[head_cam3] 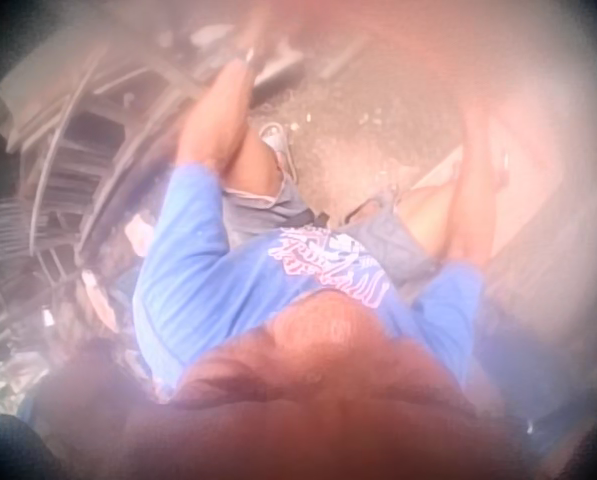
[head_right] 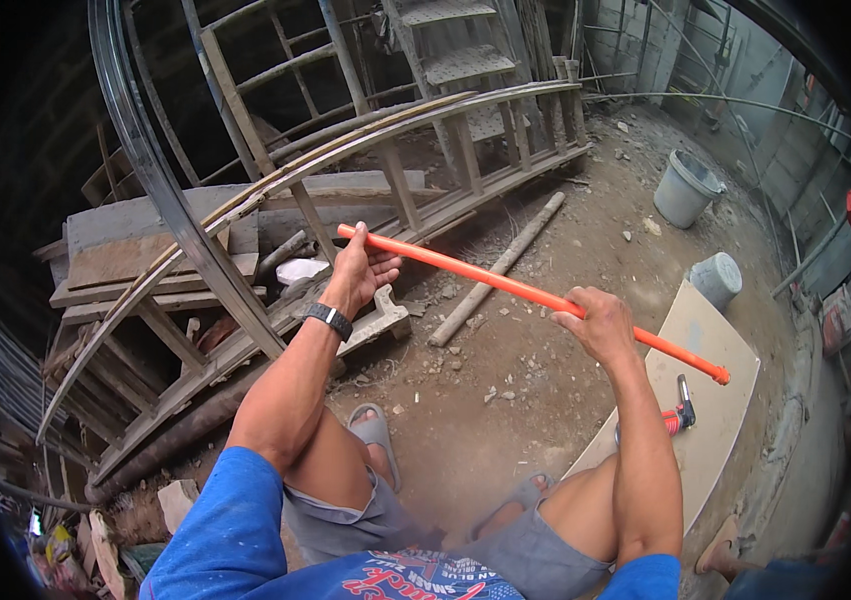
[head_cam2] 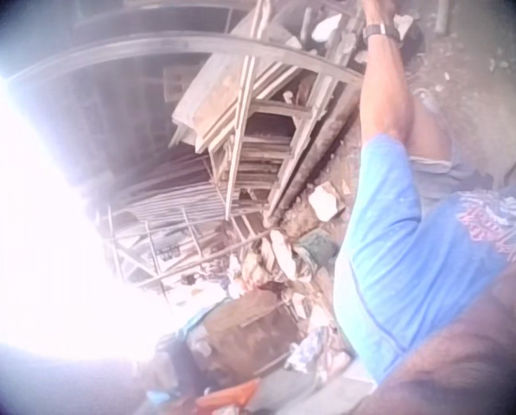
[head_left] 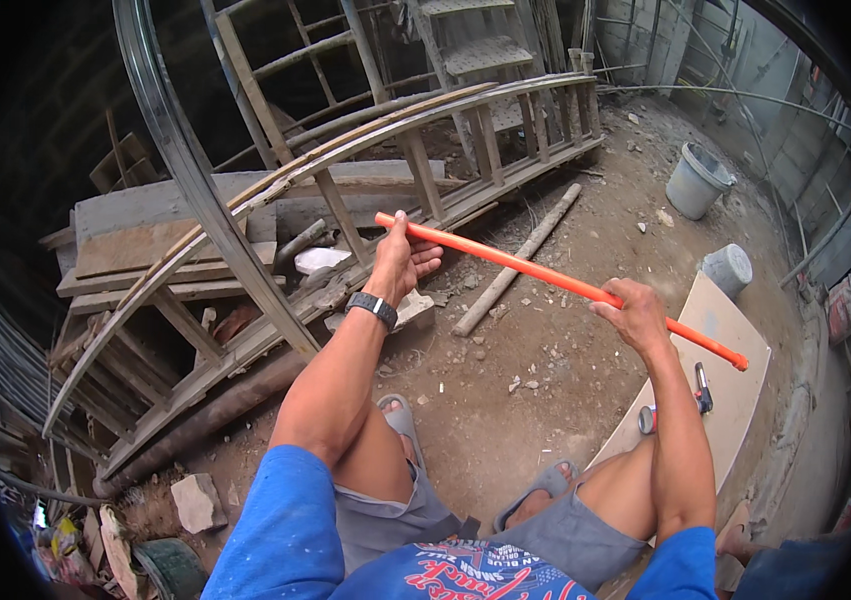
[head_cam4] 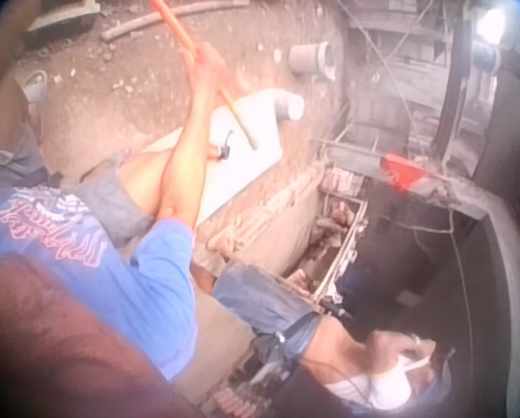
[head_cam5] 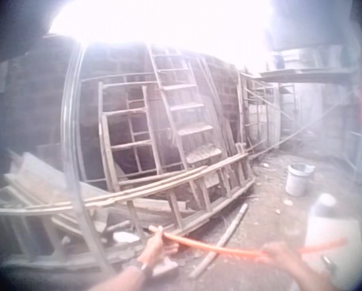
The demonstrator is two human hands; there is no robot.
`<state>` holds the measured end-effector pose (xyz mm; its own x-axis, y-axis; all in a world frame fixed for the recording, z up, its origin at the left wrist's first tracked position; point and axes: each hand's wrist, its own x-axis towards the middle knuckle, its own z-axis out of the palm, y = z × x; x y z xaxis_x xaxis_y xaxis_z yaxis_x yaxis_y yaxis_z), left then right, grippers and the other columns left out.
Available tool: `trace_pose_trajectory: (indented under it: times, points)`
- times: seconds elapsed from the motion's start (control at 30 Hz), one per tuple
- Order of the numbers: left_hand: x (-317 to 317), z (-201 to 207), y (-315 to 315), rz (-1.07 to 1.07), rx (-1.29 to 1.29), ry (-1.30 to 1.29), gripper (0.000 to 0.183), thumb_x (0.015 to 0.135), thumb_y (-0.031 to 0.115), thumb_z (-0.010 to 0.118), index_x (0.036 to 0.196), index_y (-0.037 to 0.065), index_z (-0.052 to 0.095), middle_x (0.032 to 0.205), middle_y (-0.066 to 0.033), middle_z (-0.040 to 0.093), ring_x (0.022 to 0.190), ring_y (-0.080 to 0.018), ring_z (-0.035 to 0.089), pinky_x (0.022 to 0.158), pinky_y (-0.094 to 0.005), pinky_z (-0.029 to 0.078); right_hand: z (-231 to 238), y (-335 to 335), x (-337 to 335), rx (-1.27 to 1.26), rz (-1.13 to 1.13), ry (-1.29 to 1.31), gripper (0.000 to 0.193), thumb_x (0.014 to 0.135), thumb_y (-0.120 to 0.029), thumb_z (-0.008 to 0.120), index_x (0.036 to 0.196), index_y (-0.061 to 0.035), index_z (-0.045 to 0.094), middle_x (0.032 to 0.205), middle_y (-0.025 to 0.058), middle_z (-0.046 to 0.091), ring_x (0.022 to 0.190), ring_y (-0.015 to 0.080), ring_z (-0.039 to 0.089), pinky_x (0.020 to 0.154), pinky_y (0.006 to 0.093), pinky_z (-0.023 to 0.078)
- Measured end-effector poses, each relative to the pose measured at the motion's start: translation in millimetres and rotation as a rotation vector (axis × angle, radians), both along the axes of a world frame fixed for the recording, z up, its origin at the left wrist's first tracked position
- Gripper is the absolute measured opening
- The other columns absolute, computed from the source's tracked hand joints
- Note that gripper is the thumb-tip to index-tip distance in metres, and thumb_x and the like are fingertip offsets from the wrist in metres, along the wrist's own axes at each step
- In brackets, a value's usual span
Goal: The person heats a red plastic pipe with a blowtorch and bends it into a curved shape. They repeatedly heat and bend the pipe, checking the curvature by hand.
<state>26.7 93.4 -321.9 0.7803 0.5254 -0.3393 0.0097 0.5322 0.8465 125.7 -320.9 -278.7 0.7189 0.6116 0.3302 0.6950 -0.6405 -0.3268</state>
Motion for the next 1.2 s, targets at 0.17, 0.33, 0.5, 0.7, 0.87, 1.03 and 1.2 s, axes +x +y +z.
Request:
trace_pose_trajectory:
  times: [0.17,0.33,0.5,0.7,0.87,1.03,1.2]
  points:
    - [6,2,-3,0.070,-0.047,-0.071,0.062,0.109,0.059,0.049,0.112,-0.001,0.063,0.097,-0.0197,0.071,0.082,-0.0289,0.074,0.067,-0.0424,0.064,-11,-1,8,0.024,0.018,0.008,0.033,0.083,-0.034,0.086,0.099,-0.0093,0.073,0.090,0.0110,0.070,0.087,0.0341,0.070,0.076,0.0482,0.054]
    - [8,8,-4,0.158,-0.055,-0.072,0.063,0.108,0.060,0.049,0.110,-0.001,0.063,0.097,-0.0203,0.071,0.084,-0.0298,0.074,0.070,-0.0434,0.064,-6,3,6,0.038,0.024,-0.014,0.031,0.084,-0.034,0.085,0.097,-0.0089,0.071,0.088,0.0107,0.069,0.086,0.0347,0.069,0.075,0.0486,0.053]
    - [5,15,-10,0.150,-0.052,-0.126,0.071,0.108,0.066,0.043,0.114,-0.001,0.066,0.104,-0.0180,0.069,0.100,-0.0329,0.070,0.086,-0.0529,0.061,-5,9,-1,0.045,0.044,-0.050,0.031,0.087,-0.035,0.082,0.097,-0.0089,0.069,0.088,0.0104,0.068,0.086,0.0343,0.069,0.074,0.0486,0.053]
    - [11,27,-38,0.237,-0.243,-0.307,0.074,0.110,0.067,0.032,0.118,0.001,0.063,0.109,-0.0174,0.065,0.110,-0.0352,0.065,0.100,-0.0612,0.052,-7,14,-7,0.067,0.111,-0.041,0.032,0.089,-0.038,0.081,0.098,-0.0098,0.069,0.087,0.0104,0.069,0.083,0.0342,0.069,0.073,0.0484,0.054]
    - [11,29,-34,0.276,-0.264,-0.347,0.073,0.109,0.069,0.031,0.117,0.004,0.061,0.103,-0.0133,0.064,0.103,-0.0337,0.065,0.096,-0.0605,0.052,-6,20,-10,0.062,0.103,0.011,0.033,0.089,-0.039,0.081,0.099,-0.0091,0.070,0.087,0.0119,0.070,0.082,0.0345,0.069,0.072,0.0472,0.053]
    - [9,32,-33,0.206,-0.183,-0.453,0.064,0.110,0.065,0.037,0.124,0.007,0.060,0.100,-0.0103,0.066,0.103,-0.0318,0.066,0.096,-0.0596,0.053,-5,18,-7,0.131,0.102,0.257,0.033,0.090,-0.038,0.081,0.099,-0.0068,0.073,0.073,0.0100,0.064,0.071,0.0258,0.066,0.066,0.0411,0.050]
    - [-4,46,-25,0.042,0.061,-0.604,0.039,0.109,0.031,0.060,0.142,0.013,0.049,0.115,-0.0094,0.067,0.110,-0.0270,0.068,0.088,-0.0523,0.062,4,-2,3,0.162,0.060,0.826,0.031,0.093,-0.036,0.080,0.095,-0.0059,0.074,0.066,-0.0011,0.055,0.062,0.0097,0.056,0.056,0.0312,0.045]
